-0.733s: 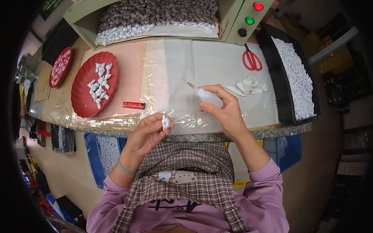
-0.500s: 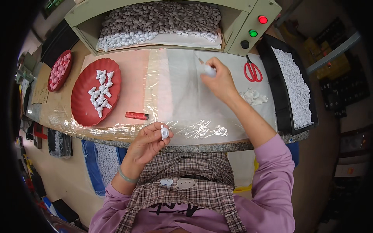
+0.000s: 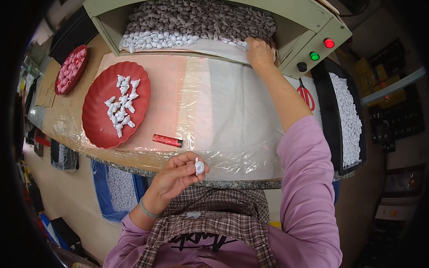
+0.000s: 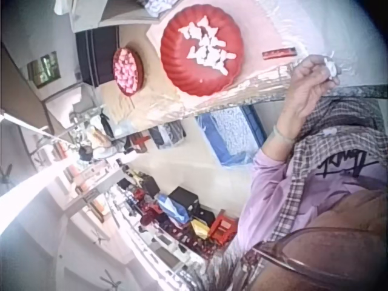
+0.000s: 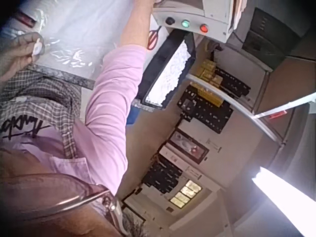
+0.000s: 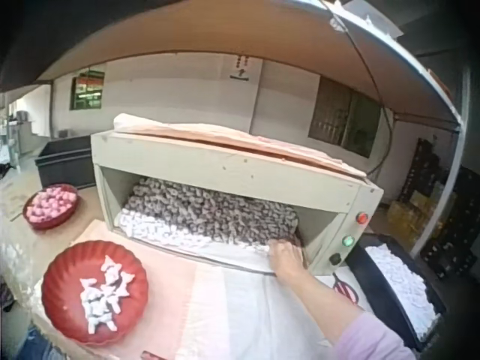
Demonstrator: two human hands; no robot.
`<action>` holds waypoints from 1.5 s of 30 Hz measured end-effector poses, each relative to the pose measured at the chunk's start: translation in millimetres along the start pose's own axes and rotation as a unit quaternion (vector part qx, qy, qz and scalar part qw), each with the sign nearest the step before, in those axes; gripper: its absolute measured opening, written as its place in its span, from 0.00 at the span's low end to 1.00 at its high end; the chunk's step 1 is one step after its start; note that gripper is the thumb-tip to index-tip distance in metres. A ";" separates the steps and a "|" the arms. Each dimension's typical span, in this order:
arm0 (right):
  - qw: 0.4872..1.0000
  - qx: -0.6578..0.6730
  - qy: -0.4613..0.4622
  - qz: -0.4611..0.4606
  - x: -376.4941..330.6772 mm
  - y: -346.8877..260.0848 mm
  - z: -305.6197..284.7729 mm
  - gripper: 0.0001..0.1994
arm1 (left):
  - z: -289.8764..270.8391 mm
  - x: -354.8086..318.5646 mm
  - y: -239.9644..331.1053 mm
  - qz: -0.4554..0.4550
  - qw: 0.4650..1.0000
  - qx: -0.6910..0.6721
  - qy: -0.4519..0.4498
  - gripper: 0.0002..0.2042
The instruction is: The person assembles small plastic figurine pieces by applying glue with a dispenser bottle and joining the components together by hand.
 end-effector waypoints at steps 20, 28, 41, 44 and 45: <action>0.991 0.113 0.033 -0.062 -12.9 -6.5 -9.7 0.11 | 5.4 -4.3 -2.7 0.031 0.999 0.002 -0.030 0.11; 0.988 0.136 0.039 -0.065 -6.2 3.3 7.9 0.13 | 6.3 -4.0 -6.1 0.025 1.000 0.006 -0.016 0.11; 0.707 0.653 -0.224 0.150 -192.8 -78.6 -53.6 0.08 | -4.8 -4.3 4.9 0.066 0.996 0.025 0.050 0.15; 0.684 0.672 -0.228 0.168 -234.3 -87.8 -57.7 0.09 | -2.6 0.1 0.6 0.067 0.996 0.048 0.043 0.15; 0.675 0.682 -0.217 0.178 -244.7 -89.9 -59.1 0.09 | -0.5 1.6 -0.8 0.065 0.996 0.046 0.035 0.15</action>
Point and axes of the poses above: each hand's wrist, its own x-axis towards the middle knuckle, its own z-axis out of the palm, y = z × x, the point moved 7 cm from there along x, towards the middle knuckle, and after that the axes turned 5 degrees about x, right-handed, at the moved point
